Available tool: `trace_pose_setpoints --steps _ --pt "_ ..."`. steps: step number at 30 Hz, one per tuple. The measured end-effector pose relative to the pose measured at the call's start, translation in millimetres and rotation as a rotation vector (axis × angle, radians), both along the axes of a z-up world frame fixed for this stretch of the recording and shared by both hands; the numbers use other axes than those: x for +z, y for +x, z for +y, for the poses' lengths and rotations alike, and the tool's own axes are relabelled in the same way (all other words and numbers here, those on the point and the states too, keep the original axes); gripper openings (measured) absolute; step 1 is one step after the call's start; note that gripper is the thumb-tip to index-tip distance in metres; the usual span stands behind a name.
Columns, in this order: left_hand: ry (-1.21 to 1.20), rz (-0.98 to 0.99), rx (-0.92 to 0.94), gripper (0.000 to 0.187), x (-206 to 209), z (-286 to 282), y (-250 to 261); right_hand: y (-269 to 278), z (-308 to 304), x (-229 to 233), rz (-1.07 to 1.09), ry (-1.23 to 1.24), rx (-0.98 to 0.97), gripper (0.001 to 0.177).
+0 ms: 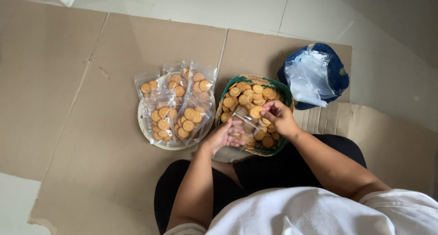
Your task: The person is sitting on the floor, picking up small round cookies from a green basket and placing them into small, clear plastic bags.
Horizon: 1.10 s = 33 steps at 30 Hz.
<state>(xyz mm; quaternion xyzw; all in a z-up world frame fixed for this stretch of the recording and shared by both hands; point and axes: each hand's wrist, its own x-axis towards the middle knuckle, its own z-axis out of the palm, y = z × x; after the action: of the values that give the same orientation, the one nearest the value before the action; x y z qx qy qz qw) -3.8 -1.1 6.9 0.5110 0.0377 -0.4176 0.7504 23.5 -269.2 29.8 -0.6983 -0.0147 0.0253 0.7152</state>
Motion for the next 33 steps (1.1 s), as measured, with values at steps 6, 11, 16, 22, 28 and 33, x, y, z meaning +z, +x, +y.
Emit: trace_pose_setpoints --steps 6,11,16,22,28,33 --pt "-0.017 0.035 -0.013 0.081 -7 -3 0 -5 3 14 0.014 -0.049 0.083 0.021" --pt "-0.037 0.044 -0.01 0.08 -8 -6 2 -8 0 -3 0.004 -0.119 0.168 0.022" --pt "-0.047 0.032 -0.014 0.083 -11 -6 1 -9 4 7 0.012 -0.139 0.224 0.031" --pt "-0.044 0.042 -0.053 0.085 -14 -12 -6 -16 2 7 0.221 -0.041 0.45 0.033" --pt "-0.15 0.125 0.037 0.085 11 -2 6 -1 -8 -7 0.33 0.077 0.459 0.038" --pt "-0.302 0.079 0.428 0.066 8 1 0 7 -11 -1 0.209 0.173 0.063 0.049"
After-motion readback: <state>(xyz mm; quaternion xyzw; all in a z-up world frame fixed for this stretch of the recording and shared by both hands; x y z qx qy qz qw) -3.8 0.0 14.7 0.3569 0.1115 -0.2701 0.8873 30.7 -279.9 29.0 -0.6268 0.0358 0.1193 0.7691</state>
